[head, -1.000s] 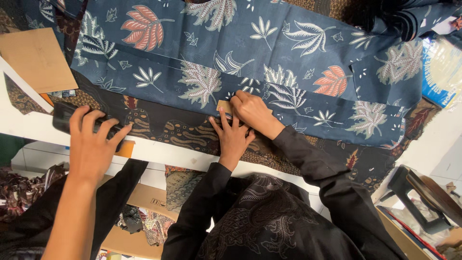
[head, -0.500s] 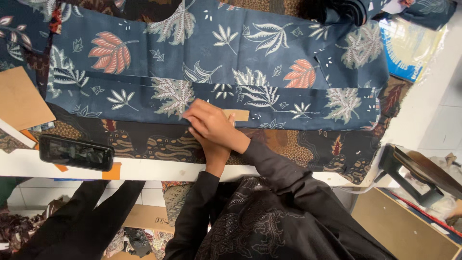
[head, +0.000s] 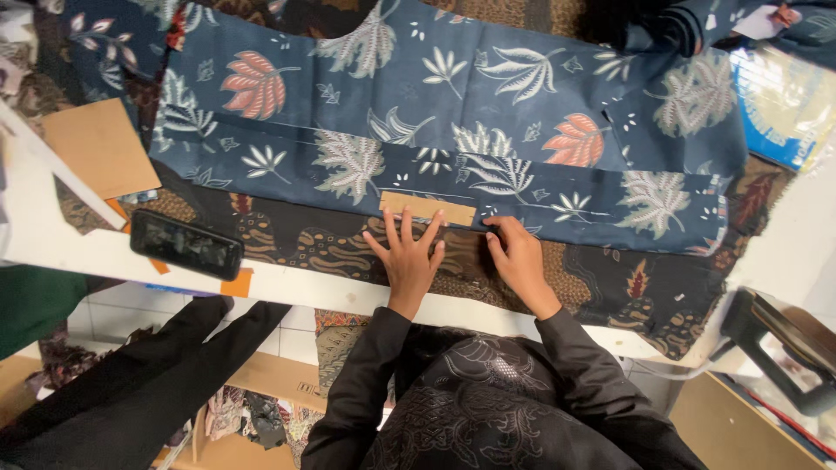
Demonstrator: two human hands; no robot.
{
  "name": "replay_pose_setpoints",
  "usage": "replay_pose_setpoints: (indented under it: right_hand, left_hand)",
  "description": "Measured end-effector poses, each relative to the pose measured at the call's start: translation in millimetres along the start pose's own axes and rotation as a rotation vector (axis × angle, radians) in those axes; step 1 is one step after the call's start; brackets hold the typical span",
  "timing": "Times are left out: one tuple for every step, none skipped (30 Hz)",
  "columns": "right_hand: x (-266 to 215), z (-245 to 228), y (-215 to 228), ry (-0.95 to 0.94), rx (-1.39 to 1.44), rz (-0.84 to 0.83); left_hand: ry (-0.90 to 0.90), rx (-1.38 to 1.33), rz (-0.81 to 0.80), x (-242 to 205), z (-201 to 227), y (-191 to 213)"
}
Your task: The person unfolds a patterned fabric on a worktable, aligns it, and uses a cardboard template to mark or measure a section. They then use an iron to press the fabric along the marked area, smoothing it out. The person repeats the ironing process on different sections of the fabric.
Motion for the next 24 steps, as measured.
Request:
replay_pose_setpoints:
  right_hand:
    - [1,-28,-1,0.136,-0.248,0.041]
    - [6,-47,-8,0.189,-0.284,0.027]
    - [10,-66,-14,0.242,-0.32,0.014]
    - [14,-83,-21,0.296,-0.357,0.002]
    - [18,-98,-28,0.339,-0.368,0.001]
    - [20,-110,-34,0.38,-0.382,0.002]
    - [22,-119,-41,0.421,-0.396,0.003]
    - [23,-124,-46,0.436,-0.392,-0.001]
    - [25,-127,-51,0.45,-0.387,-0.005]
    - [27,-128,-56,0.462,-0.385,-0.006]
    - [28,-129,-60,0.482,-0.397,0.001]
    - [27,-128,-63,0.501,-0.412,0.006]
    - [26,-127,-64,0.521,-0.426,0.011]
    - [26,-125,-66,0.525,-0.432,0.007]
    - [27,-122,-67,0.529,-0.439,0.003]
    - [25,-121,-69,0.531,-0.444,-0.001]
    - [24,-119,-71,0.53,-0.449,-0.006]
    - [25,-117,-72,0.529,-0.456,-0.005]
    - [26,-117,-74,0.527,-0.464,-0.004]
    - [26,-117,-77,0.525,-0.468,-0.01]
    - [26,-119,-80,0.523,-0.472,-0.015]
    - [26,-121,-83,0.52,-0.475,-0.018]
    - [27,-124,-85,0.534,-0.466,-0.019]
    - [28,-128,-88,0.545,-0.459,-0.019]
  left_hand:
    - [-0.003,-0.007,0.004,1,-4,2]
    - [0.006,-0.03,0.039,1,-10,7]
    - [0.013,-0.053,0.075,1,-17,12]
    - [0.021,-0.077,0.111,2,-26,18]
    - [0.053,-0.069,0.132,3,-40,24]
    - [0.083,-0.064,0.152,3,-56,31]
    - [0.113,-0.058,0.173,2,-72,38]
    - [0.127,-0.03,0.174,2,-86,45]
    - [0.141,-0.001,0.175,3,-99,51]
    - [0.151,0.025,0.176,4,-112,58]
    - [0.15,0.051,0.174,5,-123,64]
    - [0.151,0.073,0.171,5,-130,68]
    - [0.152,0.096,0.167,5,-136,71]
    - [0.165,0.095,0.183,6,-142,75]
    - [0.177,0.094,0.198,7,-146,79]
    - [0.189,0.095,0.211,7,-150,83]
    - [0.223,0.105,0.214,6,-155,85]
    - [0.251,0.114,0.219,7,-159,87]
    - [0.279,0.122,0.224,9,-163,90]
    - [0.305,0.116,0.232,10,-167,93]
    - [0.331,0.109,0.241,10,-171,96]
    - [0.354,0.103,0.25,11,-175,100]
    - [0.373,0.113,0.246,14,-179,102]
    - [0.391,0.121,0.239,16,-182,103]
Point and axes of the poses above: each hand's wrist, its own x-axis towards the middle knuckle, its own y-axis out of the back of the hand, z = x × y, the point moved 9 cm from there along x, towards the middle knuckle, and after that the axes turned 3 degrees about -y, right-handed, at the moved point
